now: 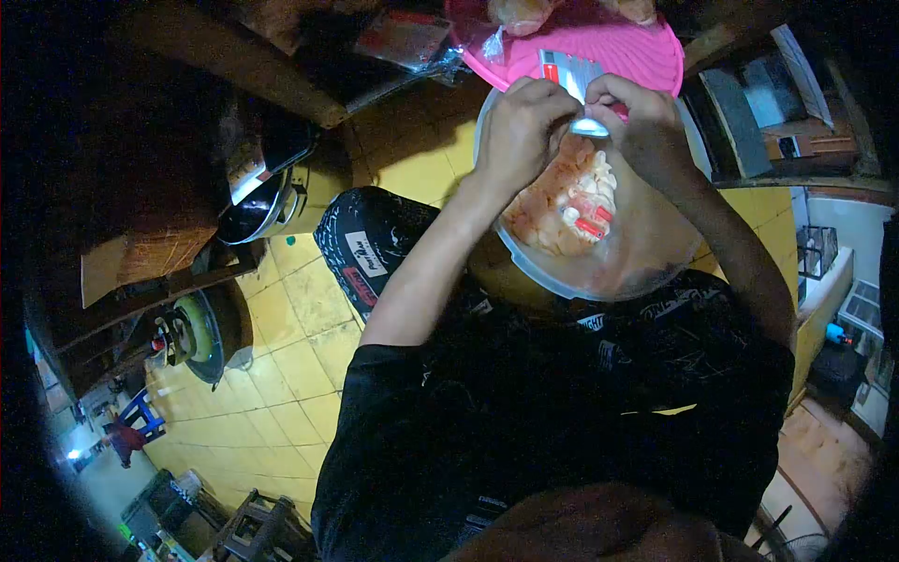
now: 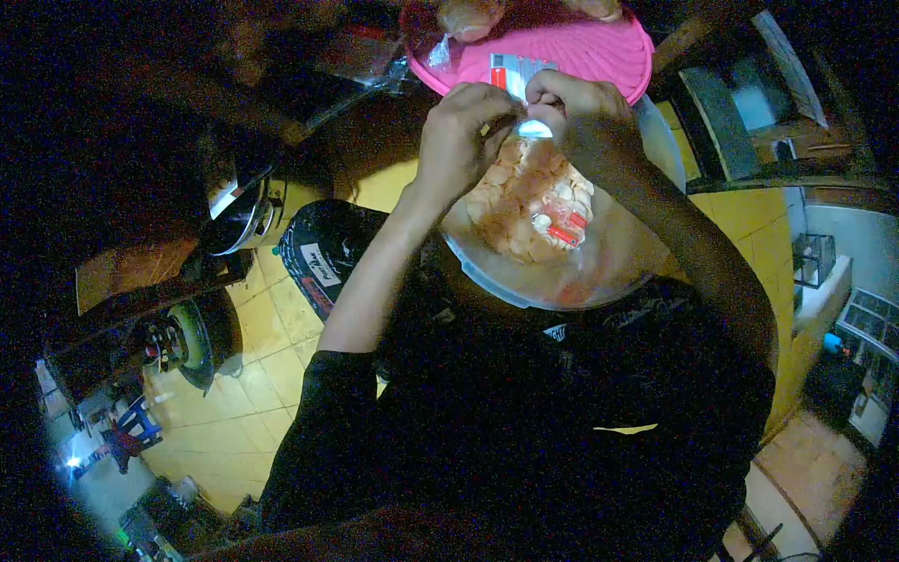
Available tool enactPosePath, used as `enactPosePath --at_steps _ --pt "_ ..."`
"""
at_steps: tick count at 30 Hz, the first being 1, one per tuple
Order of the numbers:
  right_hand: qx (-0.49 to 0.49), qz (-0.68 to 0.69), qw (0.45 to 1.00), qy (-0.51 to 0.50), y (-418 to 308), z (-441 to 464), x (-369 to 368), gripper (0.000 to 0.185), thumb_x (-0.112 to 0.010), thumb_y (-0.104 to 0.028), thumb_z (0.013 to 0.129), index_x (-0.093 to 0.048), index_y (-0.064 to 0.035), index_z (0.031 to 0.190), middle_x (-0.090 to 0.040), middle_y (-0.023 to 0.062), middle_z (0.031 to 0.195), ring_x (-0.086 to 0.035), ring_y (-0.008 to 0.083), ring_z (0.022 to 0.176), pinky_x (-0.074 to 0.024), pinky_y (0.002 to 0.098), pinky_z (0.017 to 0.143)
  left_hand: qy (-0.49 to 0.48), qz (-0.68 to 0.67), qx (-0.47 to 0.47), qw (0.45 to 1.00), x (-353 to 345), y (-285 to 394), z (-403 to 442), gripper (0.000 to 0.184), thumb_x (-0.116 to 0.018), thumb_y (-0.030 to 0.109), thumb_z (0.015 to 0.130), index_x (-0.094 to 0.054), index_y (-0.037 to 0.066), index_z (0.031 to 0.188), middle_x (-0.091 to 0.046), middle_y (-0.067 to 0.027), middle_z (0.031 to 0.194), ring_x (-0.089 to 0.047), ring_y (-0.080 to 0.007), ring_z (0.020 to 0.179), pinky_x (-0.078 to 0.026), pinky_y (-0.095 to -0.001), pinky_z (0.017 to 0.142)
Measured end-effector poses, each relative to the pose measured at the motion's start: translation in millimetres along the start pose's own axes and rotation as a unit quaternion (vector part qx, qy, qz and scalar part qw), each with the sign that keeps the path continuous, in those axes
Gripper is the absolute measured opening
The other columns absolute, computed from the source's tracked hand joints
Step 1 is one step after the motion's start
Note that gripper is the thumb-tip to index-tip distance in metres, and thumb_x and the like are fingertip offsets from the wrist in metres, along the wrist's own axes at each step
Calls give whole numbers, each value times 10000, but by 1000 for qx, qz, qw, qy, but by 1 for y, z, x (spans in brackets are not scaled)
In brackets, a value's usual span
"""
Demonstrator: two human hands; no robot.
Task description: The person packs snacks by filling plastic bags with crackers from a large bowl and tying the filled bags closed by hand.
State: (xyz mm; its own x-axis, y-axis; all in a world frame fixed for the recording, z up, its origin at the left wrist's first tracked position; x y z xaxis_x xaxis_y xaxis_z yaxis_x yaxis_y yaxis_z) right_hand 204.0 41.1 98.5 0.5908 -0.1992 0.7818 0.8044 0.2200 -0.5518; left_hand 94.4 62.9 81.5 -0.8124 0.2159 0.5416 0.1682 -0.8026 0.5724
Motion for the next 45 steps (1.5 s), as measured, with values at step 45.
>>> enactPosePath --at_steps 45 --pt "141 -257 949 119 -30 -27 31 215 -622 -110 734 -665 -57 938 -614 101 1030 -607 274 875 -494 387 785 53 182 -82 978 -10 45 16 244 -673 106 699 -637 68 937 -628 -54 952 -553 -251 911 -406 -417 844"
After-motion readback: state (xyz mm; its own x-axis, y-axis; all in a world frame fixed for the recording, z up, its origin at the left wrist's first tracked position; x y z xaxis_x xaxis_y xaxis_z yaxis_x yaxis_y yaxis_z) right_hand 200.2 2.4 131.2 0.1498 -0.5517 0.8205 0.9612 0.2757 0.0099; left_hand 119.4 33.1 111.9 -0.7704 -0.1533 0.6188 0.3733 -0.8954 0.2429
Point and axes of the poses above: each hand's wrist, its own z-axis towards the middle knuckle, its own x-axis out of the back of the hand, y = z × x, the point moved 10 cm from there along z, towards the middle knuckle
